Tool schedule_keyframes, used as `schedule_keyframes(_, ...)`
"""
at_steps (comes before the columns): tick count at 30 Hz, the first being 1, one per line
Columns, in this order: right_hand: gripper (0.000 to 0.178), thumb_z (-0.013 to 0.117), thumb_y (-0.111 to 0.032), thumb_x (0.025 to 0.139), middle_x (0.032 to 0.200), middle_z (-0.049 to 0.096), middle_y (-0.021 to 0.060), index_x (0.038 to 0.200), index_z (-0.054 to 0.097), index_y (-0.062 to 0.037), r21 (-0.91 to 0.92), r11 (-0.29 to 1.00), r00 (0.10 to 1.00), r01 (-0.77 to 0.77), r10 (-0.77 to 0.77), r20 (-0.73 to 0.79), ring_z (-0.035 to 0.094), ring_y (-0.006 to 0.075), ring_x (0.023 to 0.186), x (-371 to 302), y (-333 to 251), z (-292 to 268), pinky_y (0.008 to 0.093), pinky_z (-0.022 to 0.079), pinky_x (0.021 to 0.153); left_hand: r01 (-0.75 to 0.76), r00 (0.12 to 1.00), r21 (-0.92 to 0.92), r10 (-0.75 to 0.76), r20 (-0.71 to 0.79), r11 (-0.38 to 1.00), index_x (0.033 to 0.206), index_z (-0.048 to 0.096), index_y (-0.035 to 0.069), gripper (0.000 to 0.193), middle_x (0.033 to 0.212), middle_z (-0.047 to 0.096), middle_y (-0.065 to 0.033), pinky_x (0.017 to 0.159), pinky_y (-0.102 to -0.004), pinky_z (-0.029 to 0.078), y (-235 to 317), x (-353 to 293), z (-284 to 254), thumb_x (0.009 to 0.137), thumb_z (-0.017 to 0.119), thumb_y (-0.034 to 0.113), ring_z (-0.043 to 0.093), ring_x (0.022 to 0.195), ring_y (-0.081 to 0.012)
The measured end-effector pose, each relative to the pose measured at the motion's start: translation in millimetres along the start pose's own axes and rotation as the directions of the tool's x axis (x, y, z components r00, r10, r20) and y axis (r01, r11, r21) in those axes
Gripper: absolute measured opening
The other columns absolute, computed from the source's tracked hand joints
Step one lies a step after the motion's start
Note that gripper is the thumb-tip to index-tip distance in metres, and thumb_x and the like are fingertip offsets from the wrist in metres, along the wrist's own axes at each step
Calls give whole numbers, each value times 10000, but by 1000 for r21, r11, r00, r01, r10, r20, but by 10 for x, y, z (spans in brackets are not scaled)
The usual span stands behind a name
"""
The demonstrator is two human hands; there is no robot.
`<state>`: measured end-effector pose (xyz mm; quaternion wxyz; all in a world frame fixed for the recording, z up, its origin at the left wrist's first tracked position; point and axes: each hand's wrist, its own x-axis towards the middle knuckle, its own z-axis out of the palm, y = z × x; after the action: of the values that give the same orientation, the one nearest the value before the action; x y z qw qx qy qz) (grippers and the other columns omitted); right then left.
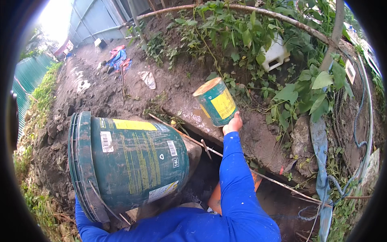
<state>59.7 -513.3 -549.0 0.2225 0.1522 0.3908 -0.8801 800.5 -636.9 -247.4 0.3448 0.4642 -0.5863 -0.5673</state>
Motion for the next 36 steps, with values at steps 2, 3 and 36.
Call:
schedule_keyframes(2, 416, 534, -282, 1187, 1338, 746, 163, 1352, 678, 72, 64, 997, 998, -43, 41, 43, 746, 303, 1134, 41, 166, -113, 477, 591, 1036, 17, 1000, 4, -17, -5, 1000, 1350, 693, -10, 387, 1280, 747, -126, 1014, -381, 554, -23, -93, -85, 1006, 697, 170, 707, 1134, -252)
schedule_keyframes(3, 420, 531, -285, 1187, 1342, 745, 164, 1361, 673, 70, 80, 995, 997, -54, 50, 54, 745, 312, 1141, 31, 138, -95, 487, 586, 1048, 14, 1000, -3, -14, -7, 1000, 1352, 691, -10, 389, 1281, 747, -125, 1014, -380, 553, -36, -91, -78, 1008, 697, 172, 706, 1135, -250)
schedule_keyframes(36, 401, 519, -291, 1188, 1384, 732, 175, 1361, 644, 48, -24, 977, 977, -213, 213, 5, 726, 328, 1227, -172, 626, -138, 527, 546, 1113, 96, 991, 112, -84, -102, 989, 1435, 644, -11, 459, 1317, 727, -87, 1035, -352, 530, 8, -733, -257, 1052, 689, 239, 674, 1160, -189)
